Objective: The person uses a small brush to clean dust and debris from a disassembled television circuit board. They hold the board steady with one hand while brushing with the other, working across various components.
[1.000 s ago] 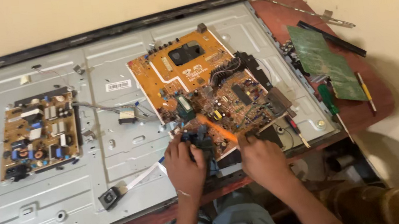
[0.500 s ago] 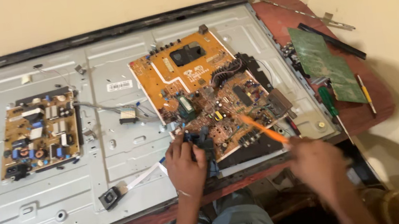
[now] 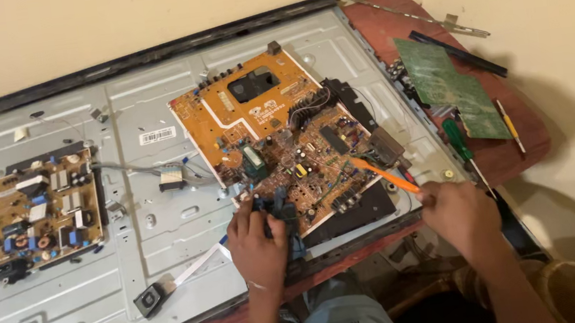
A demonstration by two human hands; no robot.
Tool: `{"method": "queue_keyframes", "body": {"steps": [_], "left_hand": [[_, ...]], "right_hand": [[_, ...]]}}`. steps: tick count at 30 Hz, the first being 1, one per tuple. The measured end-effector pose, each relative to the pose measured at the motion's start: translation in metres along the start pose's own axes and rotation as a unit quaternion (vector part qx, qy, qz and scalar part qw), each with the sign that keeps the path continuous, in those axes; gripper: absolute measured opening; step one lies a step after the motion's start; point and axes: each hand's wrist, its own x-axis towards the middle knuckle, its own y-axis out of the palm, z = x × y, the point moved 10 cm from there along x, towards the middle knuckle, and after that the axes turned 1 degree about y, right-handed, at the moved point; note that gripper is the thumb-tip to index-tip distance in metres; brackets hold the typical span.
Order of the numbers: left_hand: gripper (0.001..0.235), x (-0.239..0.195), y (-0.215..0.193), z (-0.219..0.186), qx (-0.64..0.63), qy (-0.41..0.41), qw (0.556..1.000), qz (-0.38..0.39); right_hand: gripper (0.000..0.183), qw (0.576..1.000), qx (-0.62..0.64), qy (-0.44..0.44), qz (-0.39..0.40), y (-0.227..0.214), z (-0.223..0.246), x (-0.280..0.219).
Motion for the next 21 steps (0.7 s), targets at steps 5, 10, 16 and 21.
{"method": "queue_keyframes", "body": {"steps": [5, 10, 16, 21], "left_hand": [[0.013, -0.003, 0.008, 0.004, -0.013, 0.017, 0.999, 0.031], [0.013, -0.001, 0.013, -0.001, -0.023, 0.037, 0.998, 0.052], [0.013, 0.004, 0.008, 0.002, -0.027, 0.024, 0.998, 0.050], [0.012, 0.007, 0.005, -0.002, -0.031, 0.024, 0.999, 0.038]], "right_hand": [[0.026, 0.991, 0.083, -0.094, -0.036, 0.017, 0.060, 0.002], [0.016, 0.989, -0.009, -0.133, -0.066, 0.037, 0.131, 0.013], [0.041, 0.976, 0.034, -0.214, -0.018, 0.051, 0.138, -0.022], [0.037, 0.967, 0.052, -0.248, -0.009, 0.042, 0.140, -0.032]]}}
